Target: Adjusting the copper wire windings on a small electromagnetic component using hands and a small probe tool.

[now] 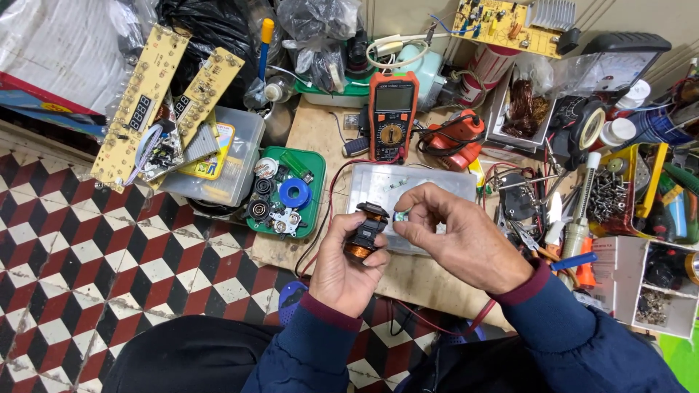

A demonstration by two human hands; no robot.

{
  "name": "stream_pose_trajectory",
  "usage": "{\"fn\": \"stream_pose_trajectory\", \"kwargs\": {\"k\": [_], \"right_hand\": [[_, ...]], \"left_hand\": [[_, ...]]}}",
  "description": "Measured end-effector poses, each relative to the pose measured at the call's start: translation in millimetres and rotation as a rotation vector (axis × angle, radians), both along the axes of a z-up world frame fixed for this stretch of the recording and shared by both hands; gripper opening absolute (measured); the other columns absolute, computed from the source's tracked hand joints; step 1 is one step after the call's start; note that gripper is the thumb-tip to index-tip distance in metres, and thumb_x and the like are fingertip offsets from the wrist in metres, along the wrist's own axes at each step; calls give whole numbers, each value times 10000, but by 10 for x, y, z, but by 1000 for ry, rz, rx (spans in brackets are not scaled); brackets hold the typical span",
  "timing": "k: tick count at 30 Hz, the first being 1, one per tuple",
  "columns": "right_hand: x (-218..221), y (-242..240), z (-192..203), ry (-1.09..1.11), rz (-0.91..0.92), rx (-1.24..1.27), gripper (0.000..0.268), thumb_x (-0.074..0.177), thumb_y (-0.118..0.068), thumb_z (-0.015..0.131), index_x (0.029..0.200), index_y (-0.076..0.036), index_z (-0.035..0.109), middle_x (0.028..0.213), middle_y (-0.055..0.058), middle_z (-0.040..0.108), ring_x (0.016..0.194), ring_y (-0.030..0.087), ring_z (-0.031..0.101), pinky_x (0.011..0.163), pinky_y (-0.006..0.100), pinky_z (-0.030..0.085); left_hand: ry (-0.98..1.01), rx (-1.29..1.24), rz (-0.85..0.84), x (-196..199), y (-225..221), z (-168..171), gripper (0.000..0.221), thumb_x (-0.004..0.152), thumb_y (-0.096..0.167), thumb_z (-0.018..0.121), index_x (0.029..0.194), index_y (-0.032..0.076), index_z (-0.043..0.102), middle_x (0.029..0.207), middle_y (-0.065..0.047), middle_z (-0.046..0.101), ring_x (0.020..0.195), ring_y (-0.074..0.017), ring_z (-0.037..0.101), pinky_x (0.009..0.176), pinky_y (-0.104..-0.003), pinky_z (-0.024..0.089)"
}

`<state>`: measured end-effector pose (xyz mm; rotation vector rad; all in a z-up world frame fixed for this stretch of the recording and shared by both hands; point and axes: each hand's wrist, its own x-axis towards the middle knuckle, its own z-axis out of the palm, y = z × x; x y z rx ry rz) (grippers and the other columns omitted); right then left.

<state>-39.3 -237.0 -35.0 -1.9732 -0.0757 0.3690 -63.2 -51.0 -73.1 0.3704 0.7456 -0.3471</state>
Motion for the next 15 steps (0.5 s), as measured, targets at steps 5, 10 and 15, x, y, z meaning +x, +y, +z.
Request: {"fn": "stream_pose_trajectory", "kwargs": {"k": [5,10,15], "right_hand": [[-49,29,28,-80,47,-63,407,874,-181,908,1267,-128,814,703,43,680,684,188,626,771,375,588],[-58,18,-36,-172,66,-71,380,870,-200,935,1241,-171,860,681,36,639,677,179,594,763,371,583],[-76,35,-56,-216,38,-65,305,893,-158,902,1197,-184,889,666,32,627,637,167,587,729,344,575]], "left_hand": [[12,-55,-5,-12,6,15,280,920,103,775,1130,23,608,1013,-110,537,816,-180,605,502,-162,396],[17,-102,-19,-27,12,4,299,928,115,772,1156,5,613,1009,-112,537,806,-164,601,482,-141,403],[19,-151,-58,-49,40,-92,298,939,156,767,1153,24,607,1014,-171,605,774,-133,590,478,-124,413]]}}
